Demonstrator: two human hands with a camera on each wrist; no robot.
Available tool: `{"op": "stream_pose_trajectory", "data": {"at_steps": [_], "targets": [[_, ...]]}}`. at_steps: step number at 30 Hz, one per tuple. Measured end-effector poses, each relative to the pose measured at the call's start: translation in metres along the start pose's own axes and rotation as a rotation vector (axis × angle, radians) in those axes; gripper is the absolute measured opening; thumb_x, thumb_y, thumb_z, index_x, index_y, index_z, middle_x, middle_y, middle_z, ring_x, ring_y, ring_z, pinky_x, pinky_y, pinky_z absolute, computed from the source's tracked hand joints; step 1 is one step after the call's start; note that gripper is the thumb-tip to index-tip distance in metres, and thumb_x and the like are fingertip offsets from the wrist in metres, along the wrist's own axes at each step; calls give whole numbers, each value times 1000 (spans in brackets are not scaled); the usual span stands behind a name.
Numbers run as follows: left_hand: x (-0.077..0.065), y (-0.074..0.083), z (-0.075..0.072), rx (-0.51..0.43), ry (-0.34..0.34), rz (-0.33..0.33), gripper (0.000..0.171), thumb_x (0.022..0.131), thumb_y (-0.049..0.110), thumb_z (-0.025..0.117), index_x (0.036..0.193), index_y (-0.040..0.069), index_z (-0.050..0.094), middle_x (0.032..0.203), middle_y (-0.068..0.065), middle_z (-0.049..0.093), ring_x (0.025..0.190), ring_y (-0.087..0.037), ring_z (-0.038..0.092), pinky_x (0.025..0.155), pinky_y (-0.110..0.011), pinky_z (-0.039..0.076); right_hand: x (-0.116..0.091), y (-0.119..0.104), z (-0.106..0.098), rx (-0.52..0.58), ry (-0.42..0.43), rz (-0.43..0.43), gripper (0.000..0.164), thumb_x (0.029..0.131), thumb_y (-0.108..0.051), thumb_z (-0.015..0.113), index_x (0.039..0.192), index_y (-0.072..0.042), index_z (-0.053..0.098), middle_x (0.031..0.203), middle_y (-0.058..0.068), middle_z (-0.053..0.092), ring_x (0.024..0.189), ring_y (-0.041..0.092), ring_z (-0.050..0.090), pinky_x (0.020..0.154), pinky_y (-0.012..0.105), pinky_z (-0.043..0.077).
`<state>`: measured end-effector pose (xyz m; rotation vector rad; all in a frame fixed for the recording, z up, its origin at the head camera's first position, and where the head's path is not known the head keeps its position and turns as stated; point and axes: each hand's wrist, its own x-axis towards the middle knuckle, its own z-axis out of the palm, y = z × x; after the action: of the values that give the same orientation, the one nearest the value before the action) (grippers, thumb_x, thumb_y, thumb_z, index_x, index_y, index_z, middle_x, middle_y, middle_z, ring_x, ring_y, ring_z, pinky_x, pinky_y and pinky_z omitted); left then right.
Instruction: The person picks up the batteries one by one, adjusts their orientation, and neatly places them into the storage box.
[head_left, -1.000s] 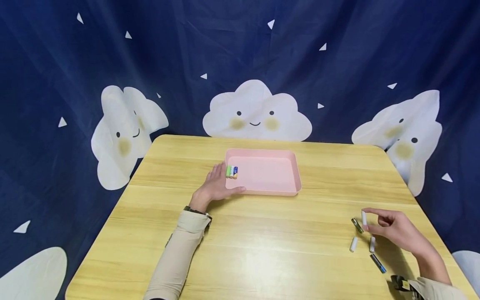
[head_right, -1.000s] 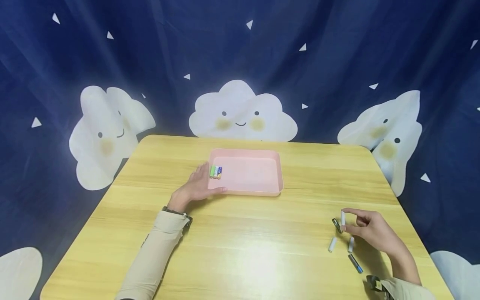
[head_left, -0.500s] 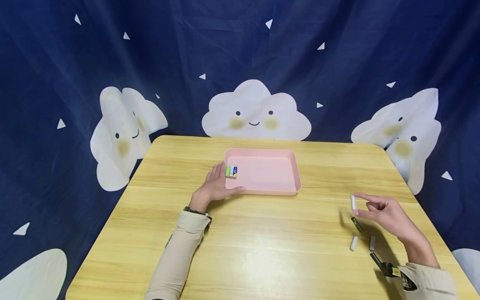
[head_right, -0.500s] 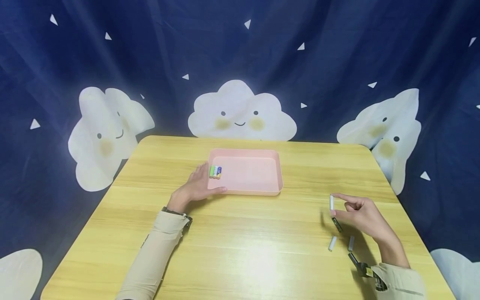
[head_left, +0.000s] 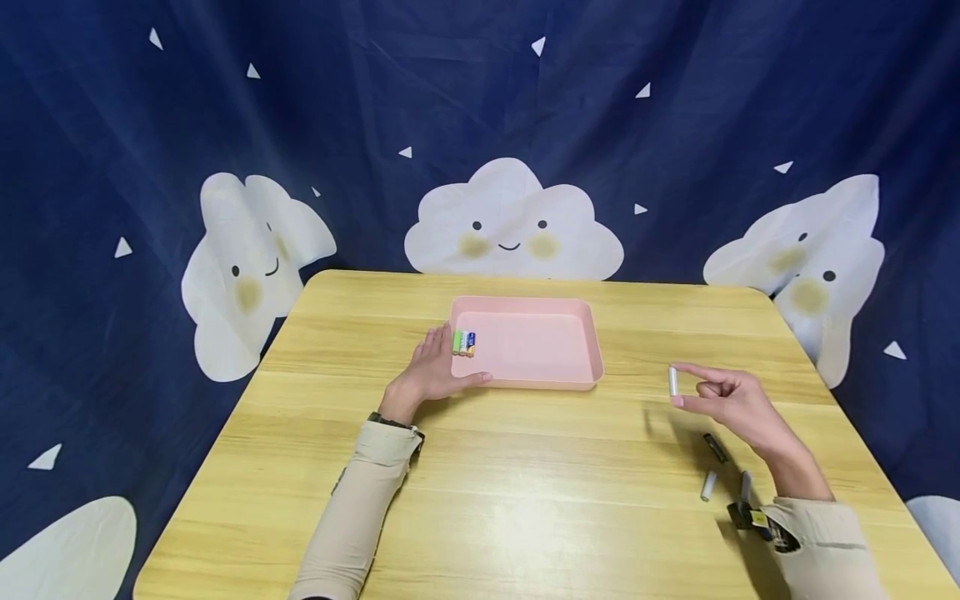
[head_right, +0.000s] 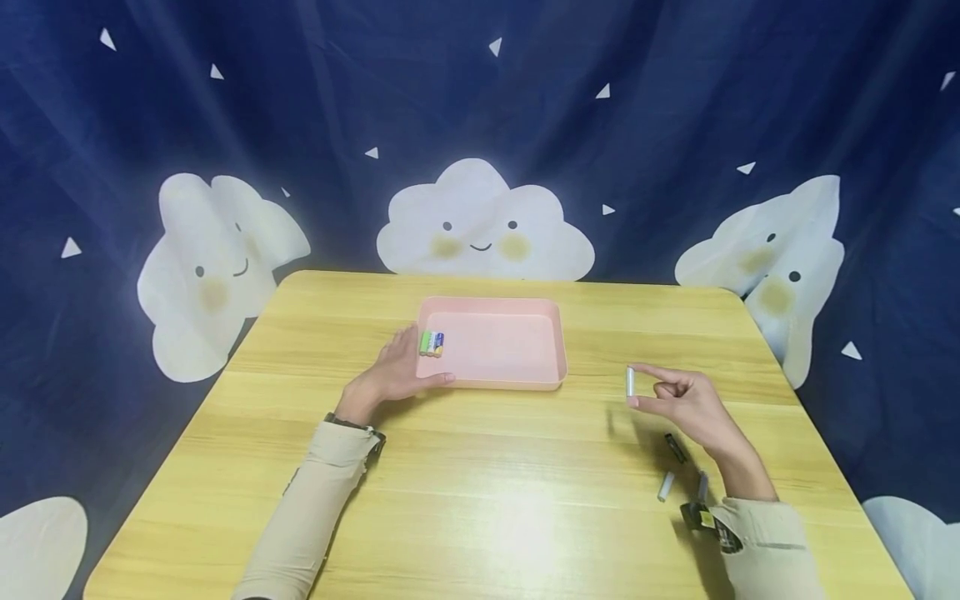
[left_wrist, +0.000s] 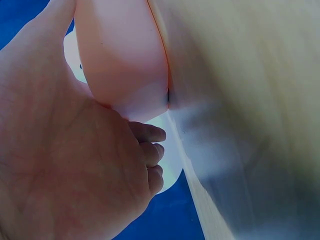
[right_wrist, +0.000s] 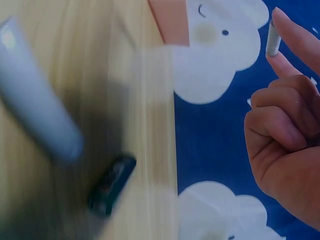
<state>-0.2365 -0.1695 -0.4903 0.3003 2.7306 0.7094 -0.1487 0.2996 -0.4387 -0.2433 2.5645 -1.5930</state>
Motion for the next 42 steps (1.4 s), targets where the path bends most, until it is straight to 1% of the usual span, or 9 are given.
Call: {"op": "stream_pose_trajectory", "data": {"at_steps": [3,8,10,15,18,32,36,39,42], "targets": [[0,0,0,7,0,-5,137,80,88,55,164,3,-12,175,-21,-6,163,-37,-7,134,-54,3,9,-4,7,47,-1,-17,58,93,-11,77,145,4,56,62,1,14,53,23,15,47,36,26],[-1,2,0,18,0,-8,136,81,87,56,164,3,-13,174,-22,-7,163,-37,-8,134,-53,2,25,-10,18,106,-11,-21,54,92,-10,78,143,-5,62,62,-1,16,53,20,16,46,35,24],[-2,3,-1,12,6,-3,136,82,85,58,164,3,-11,174,-22,-6,163,-37,-8,134,-54,3,31,-13,23,122,-21,-18,54,92,-10,78,142,-4,62,62,-2,17,53,18,17,46,35,23],[-2,3,-2,38,24,4,133,84,81,60,164,1,-9,174,-21,-9,163,-36,-12,133,-54,2,47,-20,35,144,-46,-9,61,90,-12,80,144,6,56,61,-5,19,53,13,18,45,32,20],[-1,2,-1,64,39,13,132,84,80,60,164,-1,-7,174,-21,-11,162,-35,-13,133,-55,2,56,-23,43,153,-63,7,64,90,-14,81,145,7,54,61,-7,18,54,10,18,45,29,20],[1,3,0,108,49,13,131,85,82,57,164,-1,-7,174,-22,-11,162,-35,-13,134,-53,4,94,-39,81,229,-92,-9,62,88,-10,81,145,-1,58,57,-10,20,52,8,16,47,27,13],[1,2,0,115,49,10,131,85,83,56,164,-1,-6,173,-22,-12,162,-35,-13,134,-53,4,104,-44,91,242,-104,2,62,88,-10,81,145,-3,59,57,-11,22,52,6,18,48,23,16],[2,2,0,115,52,11,131,85,82,57,164,-2,-5,174,-23,-10,163,-35,-12,134,-53,4,112,-48,100,255,-113,19,62,88,-10,81,145,-4,59,57,-11,23,49,3,21,47,21,20],[1,3,0,114,53,12,131,85,82,57,164,-2,-5,174,-23,-10,163,-36,-11,134,-53,4,121,-50,110,273,-125,30,62,87,-9,81,145,-6,60,56,-12,25,46,2,22,46,20,22]]}}
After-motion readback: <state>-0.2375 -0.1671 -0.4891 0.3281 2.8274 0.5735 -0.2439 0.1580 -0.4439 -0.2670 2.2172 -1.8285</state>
